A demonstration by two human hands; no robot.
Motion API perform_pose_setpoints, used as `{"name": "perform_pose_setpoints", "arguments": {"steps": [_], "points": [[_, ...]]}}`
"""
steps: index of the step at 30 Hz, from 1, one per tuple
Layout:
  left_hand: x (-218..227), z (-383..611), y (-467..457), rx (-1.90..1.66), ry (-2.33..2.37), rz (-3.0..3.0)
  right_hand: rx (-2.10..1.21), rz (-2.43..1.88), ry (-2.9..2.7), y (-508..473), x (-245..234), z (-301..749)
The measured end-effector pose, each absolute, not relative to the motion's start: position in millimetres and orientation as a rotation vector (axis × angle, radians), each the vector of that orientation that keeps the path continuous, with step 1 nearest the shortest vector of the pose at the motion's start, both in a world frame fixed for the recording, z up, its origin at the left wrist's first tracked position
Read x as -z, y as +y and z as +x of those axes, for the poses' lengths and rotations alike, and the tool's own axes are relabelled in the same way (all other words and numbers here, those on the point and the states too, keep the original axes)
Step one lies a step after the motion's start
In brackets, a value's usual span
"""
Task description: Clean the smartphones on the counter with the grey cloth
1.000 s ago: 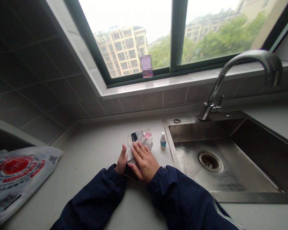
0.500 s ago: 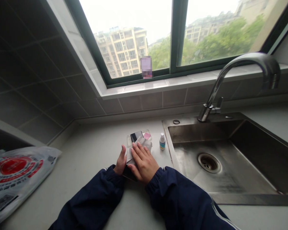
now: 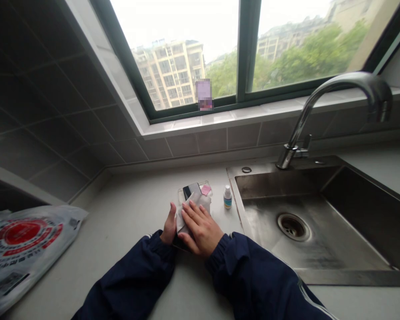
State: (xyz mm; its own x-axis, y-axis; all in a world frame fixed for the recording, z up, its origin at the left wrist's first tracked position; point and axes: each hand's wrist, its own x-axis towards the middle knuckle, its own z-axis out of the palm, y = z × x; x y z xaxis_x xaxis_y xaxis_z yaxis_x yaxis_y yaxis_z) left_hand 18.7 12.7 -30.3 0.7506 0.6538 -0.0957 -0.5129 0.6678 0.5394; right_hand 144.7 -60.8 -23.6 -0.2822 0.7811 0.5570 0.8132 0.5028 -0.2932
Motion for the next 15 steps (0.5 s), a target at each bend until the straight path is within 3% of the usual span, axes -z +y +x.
{"name": "perform_pose_setpoints", "arguments": {"steps": [15], "points": [[29.8, 22.2, 10.9, -0.6, 0.175, 0.618, 0.148, -1.468, -1.961, -57.1, 25.7, 151.2]]}}
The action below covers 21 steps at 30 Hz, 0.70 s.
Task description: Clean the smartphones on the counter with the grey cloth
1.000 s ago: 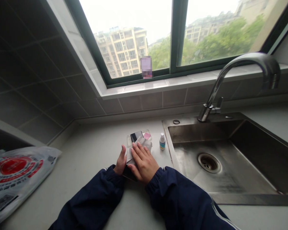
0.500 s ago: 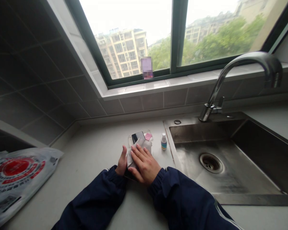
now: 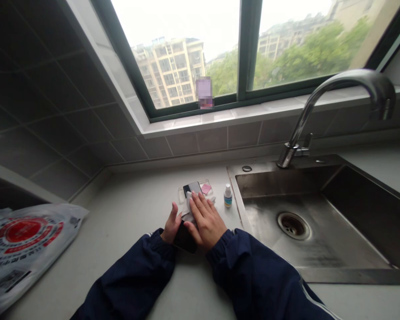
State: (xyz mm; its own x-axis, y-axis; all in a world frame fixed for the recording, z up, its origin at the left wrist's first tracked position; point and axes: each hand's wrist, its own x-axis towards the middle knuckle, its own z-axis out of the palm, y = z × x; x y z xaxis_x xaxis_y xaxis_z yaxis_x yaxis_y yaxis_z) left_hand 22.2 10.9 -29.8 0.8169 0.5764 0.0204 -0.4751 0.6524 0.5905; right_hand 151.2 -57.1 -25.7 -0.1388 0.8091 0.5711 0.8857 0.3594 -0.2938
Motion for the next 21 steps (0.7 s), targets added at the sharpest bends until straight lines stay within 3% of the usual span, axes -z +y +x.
{"name": "perform_pose_setpoints", "arguments": {"steps": [21], "points": [[26.0, 11.2, 17.0, -0.504, 0.398, 0.43, -0.03, -1.064, -2.079, -67.3, 16.0, 140.1]]}}
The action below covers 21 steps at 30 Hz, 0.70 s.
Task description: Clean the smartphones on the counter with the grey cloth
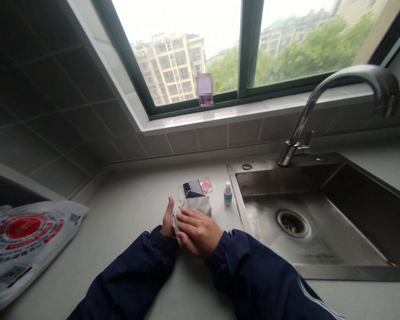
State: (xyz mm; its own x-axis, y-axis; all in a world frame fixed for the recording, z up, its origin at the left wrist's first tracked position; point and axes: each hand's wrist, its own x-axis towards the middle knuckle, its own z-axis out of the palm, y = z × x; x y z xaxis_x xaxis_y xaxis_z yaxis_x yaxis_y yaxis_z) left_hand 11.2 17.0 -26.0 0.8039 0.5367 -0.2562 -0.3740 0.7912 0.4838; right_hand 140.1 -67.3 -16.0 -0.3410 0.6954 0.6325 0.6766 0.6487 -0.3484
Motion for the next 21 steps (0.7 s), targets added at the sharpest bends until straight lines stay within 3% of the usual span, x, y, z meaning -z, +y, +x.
{"name": "perform_pose_setpoints", "arguments": {"steps": [9, 21], "points": [[21.8, 17.8, 15.7, -0.631, 0.336, 0.449, 0.074, -1.214, -2.04, -60.4, 23.8, 145.7], [26.3, 19.0, 16.5, -0.53, 0.202, 0.483, 0.14, -1.431, -1.945, -57.1, 28.7, 150.5]]}}
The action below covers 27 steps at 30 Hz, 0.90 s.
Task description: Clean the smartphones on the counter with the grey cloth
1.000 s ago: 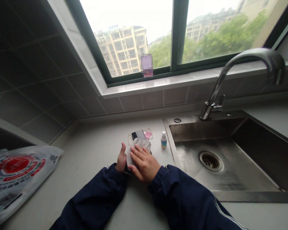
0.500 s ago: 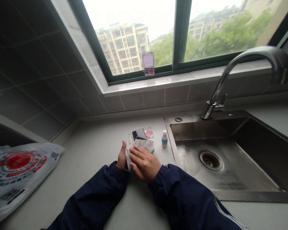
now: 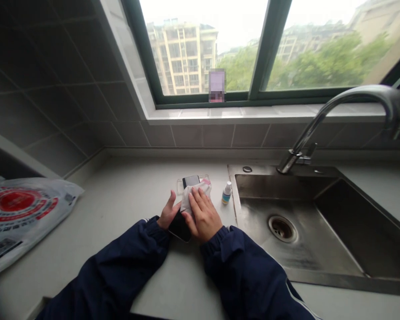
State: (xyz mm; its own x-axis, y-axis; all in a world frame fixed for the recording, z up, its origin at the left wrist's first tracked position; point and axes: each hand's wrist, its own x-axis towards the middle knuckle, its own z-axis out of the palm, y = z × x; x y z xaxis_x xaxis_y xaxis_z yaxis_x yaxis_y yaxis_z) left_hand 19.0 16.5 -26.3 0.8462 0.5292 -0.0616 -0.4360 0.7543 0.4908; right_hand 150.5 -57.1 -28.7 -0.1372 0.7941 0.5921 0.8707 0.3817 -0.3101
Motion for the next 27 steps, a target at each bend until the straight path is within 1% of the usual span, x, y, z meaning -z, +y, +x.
{"name": "perform_pose_setpoints", "arguments": {"steps": [8, 15, 19, 27], "points": [[28.0, 17.1, 16.1, -0.51, 0.162, 0.414, 0.15, -1.444, -1.963, -55.6, 30.8, 151.5], [21.4, 17.7, 15.0, -0.532, 0.183, 0.373, 0.055, -1.331, -2.042, -59.2, 25.0, 149.8], [17.0, 17.7, 14.7, -0.558, 0.171, 0.356, 0.058, -1.253, -2.081, -61.5, 22.0, 147.7], [13.2, 18.3, 13.9, -0.572, 0.174, 0.356, 0.046, -1.258, -2.085, -59.6, 24.1, 148.2]]}}
